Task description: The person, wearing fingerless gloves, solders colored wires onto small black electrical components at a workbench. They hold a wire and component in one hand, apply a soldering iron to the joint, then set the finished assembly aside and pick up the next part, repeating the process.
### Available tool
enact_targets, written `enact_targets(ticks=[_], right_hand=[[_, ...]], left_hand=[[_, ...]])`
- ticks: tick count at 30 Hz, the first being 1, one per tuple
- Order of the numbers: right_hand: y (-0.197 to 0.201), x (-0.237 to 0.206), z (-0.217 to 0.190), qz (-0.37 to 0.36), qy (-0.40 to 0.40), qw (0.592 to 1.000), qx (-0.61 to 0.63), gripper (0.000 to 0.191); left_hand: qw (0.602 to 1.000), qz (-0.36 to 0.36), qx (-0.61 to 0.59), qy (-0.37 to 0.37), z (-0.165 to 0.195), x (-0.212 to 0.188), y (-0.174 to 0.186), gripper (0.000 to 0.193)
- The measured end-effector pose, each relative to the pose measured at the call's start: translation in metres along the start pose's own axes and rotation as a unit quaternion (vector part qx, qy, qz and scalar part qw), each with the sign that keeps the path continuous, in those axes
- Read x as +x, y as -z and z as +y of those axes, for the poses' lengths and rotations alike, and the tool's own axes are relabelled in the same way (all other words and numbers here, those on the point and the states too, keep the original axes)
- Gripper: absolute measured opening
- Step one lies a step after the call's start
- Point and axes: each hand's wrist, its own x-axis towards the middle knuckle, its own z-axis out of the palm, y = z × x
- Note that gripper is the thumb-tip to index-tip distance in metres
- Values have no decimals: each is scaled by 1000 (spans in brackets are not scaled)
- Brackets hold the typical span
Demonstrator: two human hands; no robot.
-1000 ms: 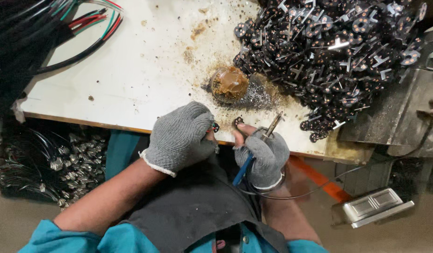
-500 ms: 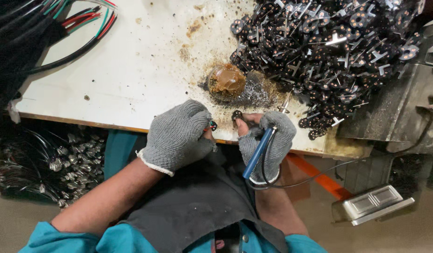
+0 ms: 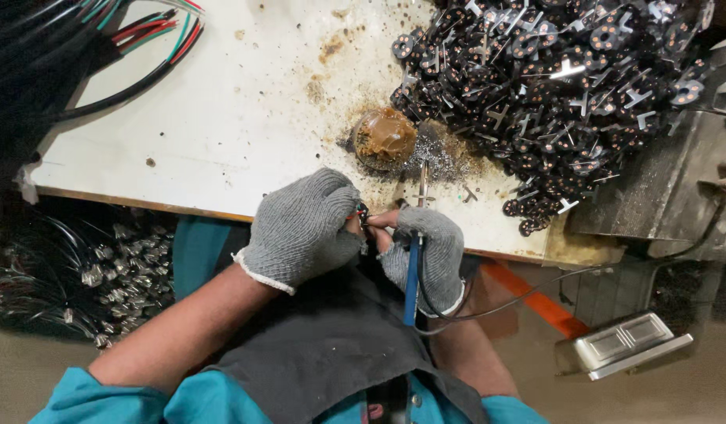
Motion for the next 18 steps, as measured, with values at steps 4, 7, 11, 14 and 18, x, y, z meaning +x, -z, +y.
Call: enact_targets(ticks=[4, 7, 11, 14, 18], right_hand=[[0, -1, 2, -1, -29, 999, 17, 15], [-1, -1, 3, -13, -46, 999, 16, 14], [-5, -1, 3, 10, -48, 998, -40, 12], [-5, -1, -1, 32, -48, 998, -30, 11], [6, 5, -10, 0, 20, 995, -95, 12]], left_hand=[[1000, 5, -3, 3, 0, -1, -1, 13], [1000, 4, -3, 2, -2, -1, -2, 13], [1000, -6, -8, 8, -1, 0, -2, 12], [1000, -1, 0, 12, 1, 1, -1, 12], [1000, -4, -5, 17, 2, 2, 1, 12]])
